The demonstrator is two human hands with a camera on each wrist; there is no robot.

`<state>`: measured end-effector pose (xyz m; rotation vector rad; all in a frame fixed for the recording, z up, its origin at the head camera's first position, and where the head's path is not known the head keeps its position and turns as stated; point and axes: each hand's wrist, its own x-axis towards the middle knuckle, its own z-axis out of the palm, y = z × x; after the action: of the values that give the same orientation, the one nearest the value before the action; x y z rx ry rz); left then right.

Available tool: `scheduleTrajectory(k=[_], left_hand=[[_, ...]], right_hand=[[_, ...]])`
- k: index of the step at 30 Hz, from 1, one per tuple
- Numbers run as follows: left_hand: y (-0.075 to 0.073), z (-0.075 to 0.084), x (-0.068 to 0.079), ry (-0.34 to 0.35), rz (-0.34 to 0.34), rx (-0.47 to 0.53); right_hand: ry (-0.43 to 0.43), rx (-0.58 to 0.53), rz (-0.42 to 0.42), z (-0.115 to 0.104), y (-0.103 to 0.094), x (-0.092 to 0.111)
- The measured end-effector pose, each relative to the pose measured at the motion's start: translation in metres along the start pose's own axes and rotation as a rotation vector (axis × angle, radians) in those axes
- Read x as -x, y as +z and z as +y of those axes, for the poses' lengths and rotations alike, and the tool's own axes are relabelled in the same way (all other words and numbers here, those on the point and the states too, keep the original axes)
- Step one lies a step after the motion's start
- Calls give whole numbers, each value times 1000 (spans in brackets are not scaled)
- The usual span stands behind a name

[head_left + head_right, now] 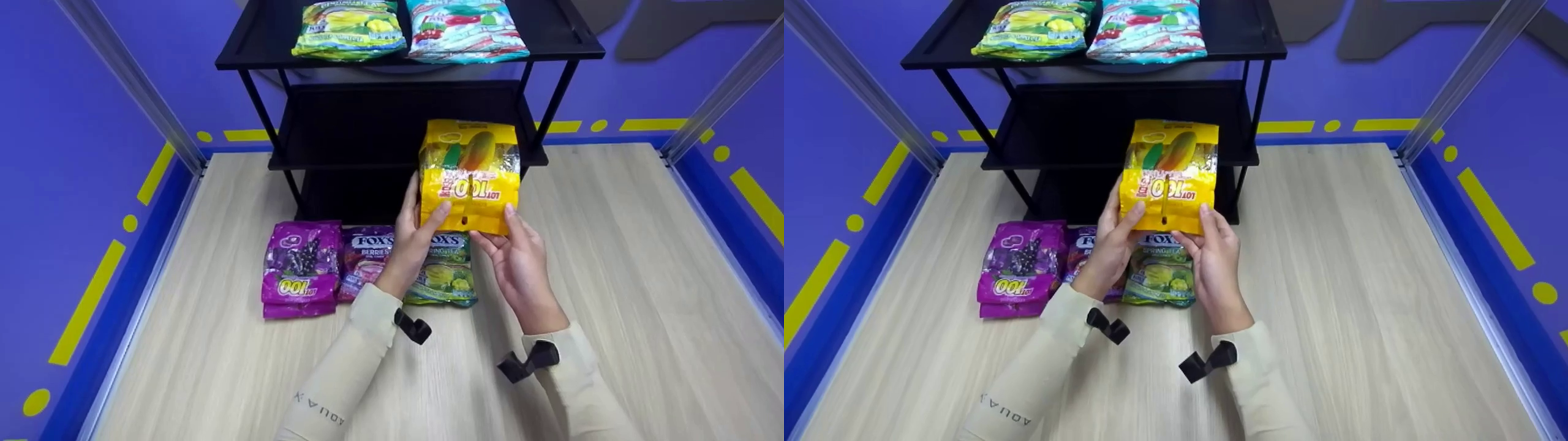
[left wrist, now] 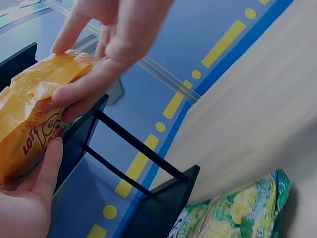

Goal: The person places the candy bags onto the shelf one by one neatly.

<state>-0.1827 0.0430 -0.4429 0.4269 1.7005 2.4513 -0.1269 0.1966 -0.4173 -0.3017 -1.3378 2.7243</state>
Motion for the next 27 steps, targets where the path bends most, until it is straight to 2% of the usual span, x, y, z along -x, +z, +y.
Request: scheduleTrajectory(k=[8,14,20,27], left_hand=[[-7,1,24,38,35,-107],[-9,1,38,77,6,-160],[-8,3,43,94,-7,-176],[-8,7,42,128,-28,-189]], right_hand=[[-10,60,-10,0,5,-3],[-23,106,-6,-4,9,-8],[-28,95,-6,-6,12,-14],[-33,94,-10,-8,15,-21]])
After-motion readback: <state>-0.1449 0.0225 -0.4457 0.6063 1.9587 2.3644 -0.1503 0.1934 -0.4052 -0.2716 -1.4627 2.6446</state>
